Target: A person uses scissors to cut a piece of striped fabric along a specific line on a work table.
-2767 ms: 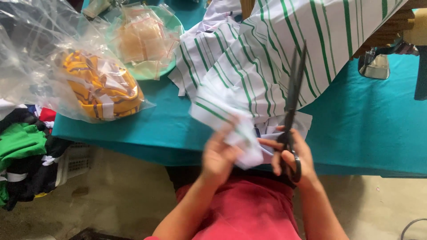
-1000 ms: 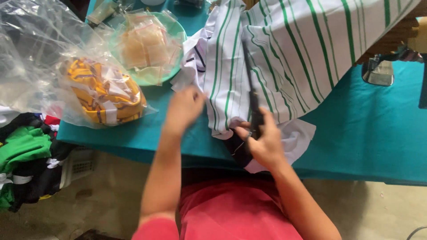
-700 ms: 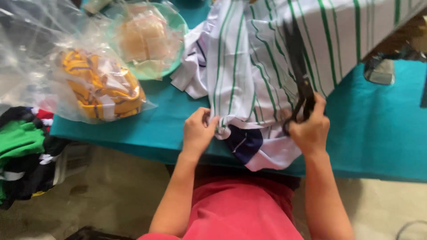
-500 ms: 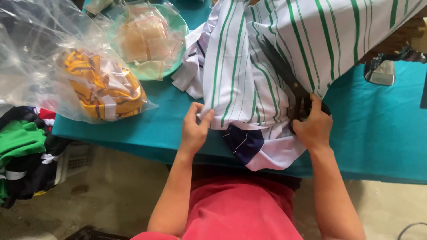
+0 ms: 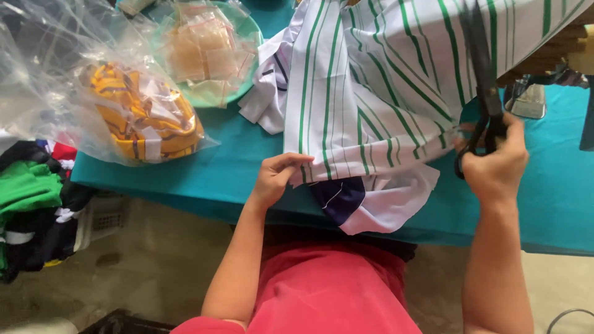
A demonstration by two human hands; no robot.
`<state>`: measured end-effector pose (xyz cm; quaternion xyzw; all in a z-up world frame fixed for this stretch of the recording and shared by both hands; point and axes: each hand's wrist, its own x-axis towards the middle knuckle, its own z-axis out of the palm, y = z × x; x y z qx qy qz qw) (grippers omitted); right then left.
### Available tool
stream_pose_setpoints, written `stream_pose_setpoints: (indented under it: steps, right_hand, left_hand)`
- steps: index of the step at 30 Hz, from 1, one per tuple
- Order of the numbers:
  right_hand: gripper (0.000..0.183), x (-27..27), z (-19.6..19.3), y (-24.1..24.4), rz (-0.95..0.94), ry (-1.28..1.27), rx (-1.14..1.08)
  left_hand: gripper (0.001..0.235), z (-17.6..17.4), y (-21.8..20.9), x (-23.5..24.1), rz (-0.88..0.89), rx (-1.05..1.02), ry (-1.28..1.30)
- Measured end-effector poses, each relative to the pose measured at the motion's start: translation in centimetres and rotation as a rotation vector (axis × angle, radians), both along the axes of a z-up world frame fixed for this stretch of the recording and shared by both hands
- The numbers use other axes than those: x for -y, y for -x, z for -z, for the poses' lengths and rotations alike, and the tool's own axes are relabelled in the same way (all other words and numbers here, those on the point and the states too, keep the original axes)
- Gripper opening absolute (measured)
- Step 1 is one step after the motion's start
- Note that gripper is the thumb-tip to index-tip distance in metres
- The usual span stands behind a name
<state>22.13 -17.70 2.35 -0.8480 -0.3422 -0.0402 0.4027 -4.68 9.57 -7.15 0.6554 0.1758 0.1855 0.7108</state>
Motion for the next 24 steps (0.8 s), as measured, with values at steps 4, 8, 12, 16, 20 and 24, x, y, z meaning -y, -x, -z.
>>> stream_pose_setpoints:
  steps: [4, 8, 12, 16, 20, 24]
  right_hand:
    - [0.065, 0.2, 2.4, 3.2, 0.008, -0.238, -0.240]
    - [0.068, 2.9, 4.8, 6.7, -0.041, -0.429, -0.749]
    - [0.089, 3.6, 3.5, 11.8, -0.323, -0.511, -1.037]
    - [0.092, 5.6, 4.4, 15.0, -0.450, -0.459, -1.332]
    - [0.086, 6.7, 3.7, 17.1, -0.560, -0.399, -1.490]
    - [0.090, 8.6, 4.6, 18.0, -0.554, -0.310, -1.736]
  left_hand:
    - [0.030, -0.5, 0.0, 0.0, 0.009, 0.032, 0.024]
    - [0.032, -3.0, -0.8, 0.5, 0.073, -0.057, -0.024]
    - [0.045, -4.6, -2.9, 0.5, 0.014, 0.012, -0.013]
    - [0.050, -5.1, -5.3, 0.8, -0.022, 0.094, 0.066]
    - [0.044, -4.0, -6.8, 0.8, -0.004, 0.191, 0.181]
    - [0.051, -3.4, -7.3, 0.9, 0.005, 0.255, 0.245]
